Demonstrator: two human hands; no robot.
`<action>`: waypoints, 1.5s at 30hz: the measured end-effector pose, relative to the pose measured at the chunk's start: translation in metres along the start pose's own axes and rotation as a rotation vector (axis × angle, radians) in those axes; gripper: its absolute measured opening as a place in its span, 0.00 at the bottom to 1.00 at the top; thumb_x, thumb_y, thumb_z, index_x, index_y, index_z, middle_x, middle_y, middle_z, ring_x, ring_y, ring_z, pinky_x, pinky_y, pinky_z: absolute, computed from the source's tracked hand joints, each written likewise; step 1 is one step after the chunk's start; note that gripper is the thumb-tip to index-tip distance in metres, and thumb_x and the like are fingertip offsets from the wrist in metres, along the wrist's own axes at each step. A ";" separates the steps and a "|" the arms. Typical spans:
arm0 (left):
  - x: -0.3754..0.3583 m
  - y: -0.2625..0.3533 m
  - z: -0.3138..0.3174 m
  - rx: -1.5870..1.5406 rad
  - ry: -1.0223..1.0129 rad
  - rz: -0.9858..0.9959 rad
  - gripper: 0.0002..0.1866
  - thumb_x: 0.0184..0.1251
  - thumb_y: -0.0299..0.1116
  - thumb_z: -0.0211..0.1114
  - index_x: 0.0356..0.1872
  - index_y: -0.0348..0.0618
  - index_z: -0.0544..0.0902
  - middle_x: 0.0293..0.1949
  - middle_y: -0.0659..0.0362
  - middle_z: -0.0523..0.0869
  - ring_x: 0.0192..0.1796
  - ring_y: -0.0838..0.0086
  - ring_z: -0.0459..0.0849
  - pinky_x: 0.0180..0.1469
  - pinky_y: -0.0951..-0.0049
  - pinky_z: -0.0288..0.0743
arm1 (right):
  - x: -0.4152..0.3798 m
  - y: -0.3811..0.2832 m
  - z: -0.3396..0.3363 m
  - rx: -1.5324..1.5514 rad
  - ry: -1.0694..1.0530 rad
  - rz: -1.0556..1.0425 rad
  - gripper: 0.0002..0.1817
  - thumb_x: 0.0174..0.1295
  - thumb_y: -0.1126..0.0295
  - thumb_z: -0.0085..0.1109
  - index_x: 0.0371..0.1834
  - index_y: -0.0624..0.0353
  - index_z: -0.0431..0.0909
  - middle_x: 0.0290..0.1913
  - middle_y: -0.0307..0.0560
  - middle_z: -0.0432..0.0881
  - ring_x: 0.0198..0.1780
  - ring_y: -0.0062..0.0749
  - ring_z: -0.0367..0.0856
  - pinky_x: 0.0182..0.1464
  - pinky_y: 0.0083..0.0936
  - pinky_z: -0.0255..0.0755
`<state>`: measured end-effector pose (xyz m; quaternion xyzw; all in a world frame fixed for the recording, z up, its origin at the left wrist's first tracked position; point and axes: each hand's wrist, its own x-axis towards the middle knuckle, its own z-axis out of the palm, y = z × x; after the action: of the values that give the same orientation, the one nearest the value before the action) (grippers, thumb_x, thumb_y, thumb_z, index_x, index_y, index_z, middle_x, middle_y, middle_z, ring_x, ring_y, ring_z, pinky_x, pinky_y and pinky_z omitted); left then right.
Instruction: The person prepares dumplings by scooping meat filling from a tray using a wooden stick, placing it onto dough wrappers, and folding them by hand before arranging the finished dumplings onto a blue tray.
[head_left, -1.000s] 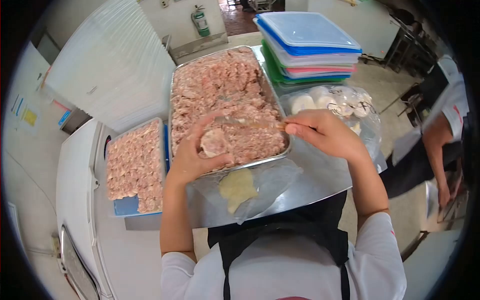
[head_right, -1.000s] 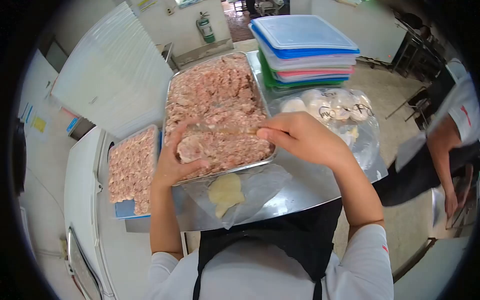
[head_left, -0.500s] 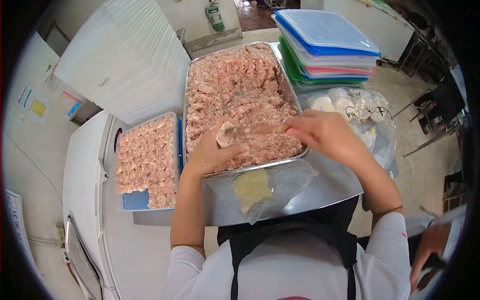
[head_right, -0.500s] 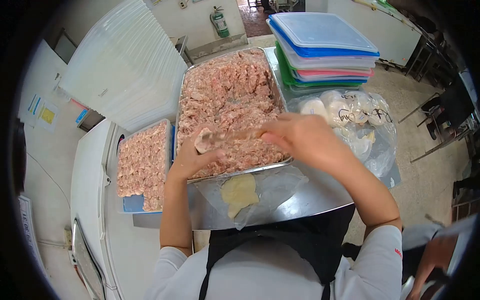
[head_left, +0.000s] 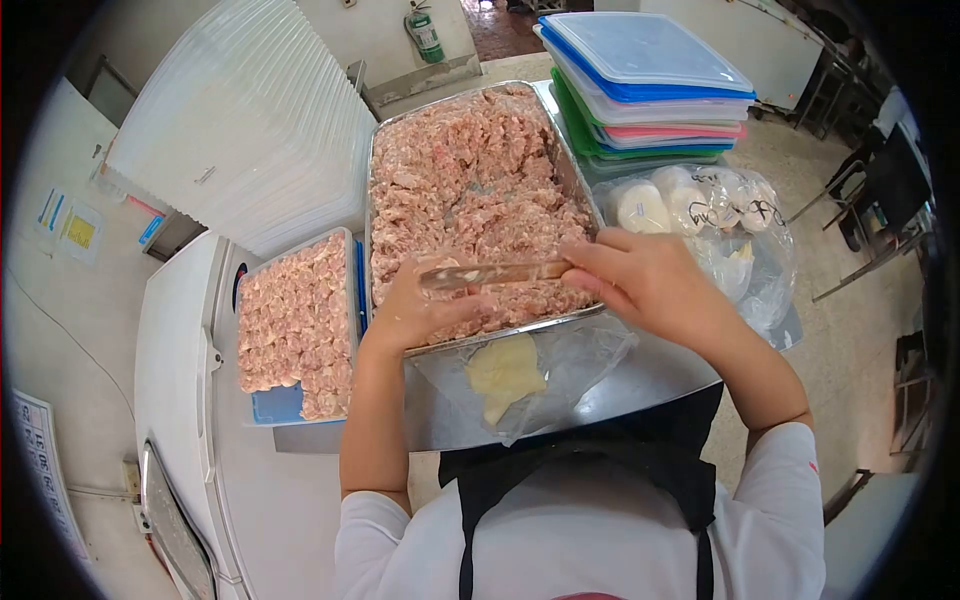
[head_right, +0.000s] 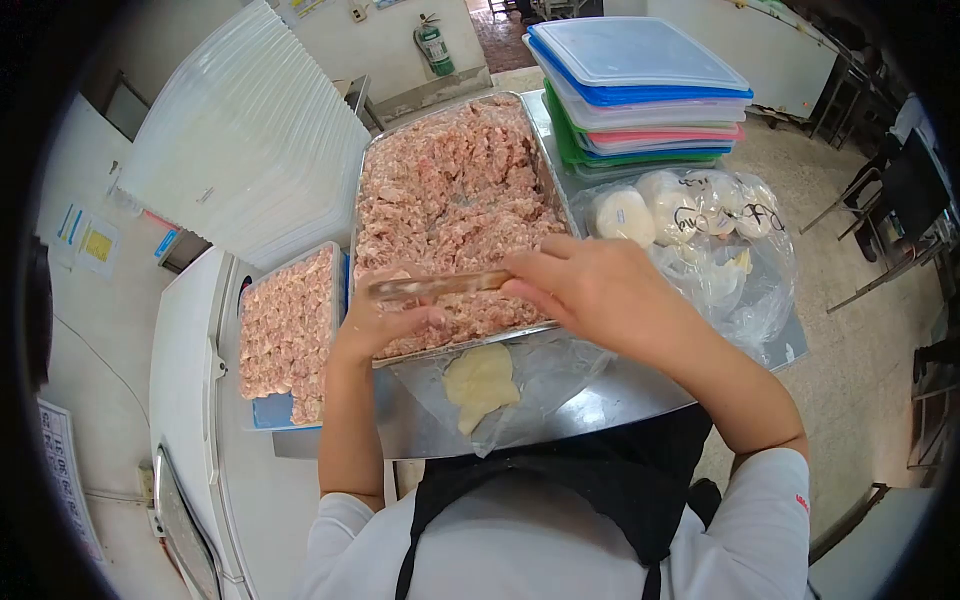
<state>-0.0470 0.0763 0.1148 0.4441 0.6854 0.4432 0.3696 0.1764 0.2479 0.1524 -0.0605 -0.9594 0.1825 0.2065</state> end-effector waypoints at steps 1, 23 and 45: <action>0.003 -0.007 -0.004 0.056 0.017 0.132 0.16 0.48 0.30 0.80 0.33 0.41 0.80 0.34 0.62 0.85 0.40 0.77 0.82 0.43 0.74 0.76 | -0.001 0.002 0.006 0.003 0.004 0.003 0.14 0.69 0.57 0.56 0.45 0.56 0.81 0.34 0.49 0.81 0.37 0.49 0.82 0.40 0.42 0.75; 0.012 0.004 0.018 0.060 0.132 0.195 0.15 0.49 0.34 0.80 0.32 0.39 0.83 0.30 0.60 0.85 0.34 0.77 0.81 0.41 0.74 0.75 | -0.020 0.025 0.010 0.170 0.146 -0.025 0.12 0.66 0.61 0.60 0.46 0.55 0.83 0.32 0.48 0.80 0.33 0.48 0.82 0.34 0.38 0.74; -0.003 -0.007 -0.007 0.481 0.312 0.388 0.25 0.47 0.36 0.82 0.48 0.43 0.83 0.46 0.55 0.87 0.48 0.66 0.84 0.54 0.66 0.76 | 0.005 0.020 0.011 0.317 0.020 0.042 0.15 0.70 0.61 0.56 0.47 0.62 0.82 0.37 0.55 0.83 0.39 0.47 0.83 0.42 0.35 0.75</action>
<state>-0.0540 0.0702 0.1104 0.5674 0.7213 0.3935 0.0538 0.1682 0.2638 0.1379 -0.0491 -0.9149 0.3355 0.2190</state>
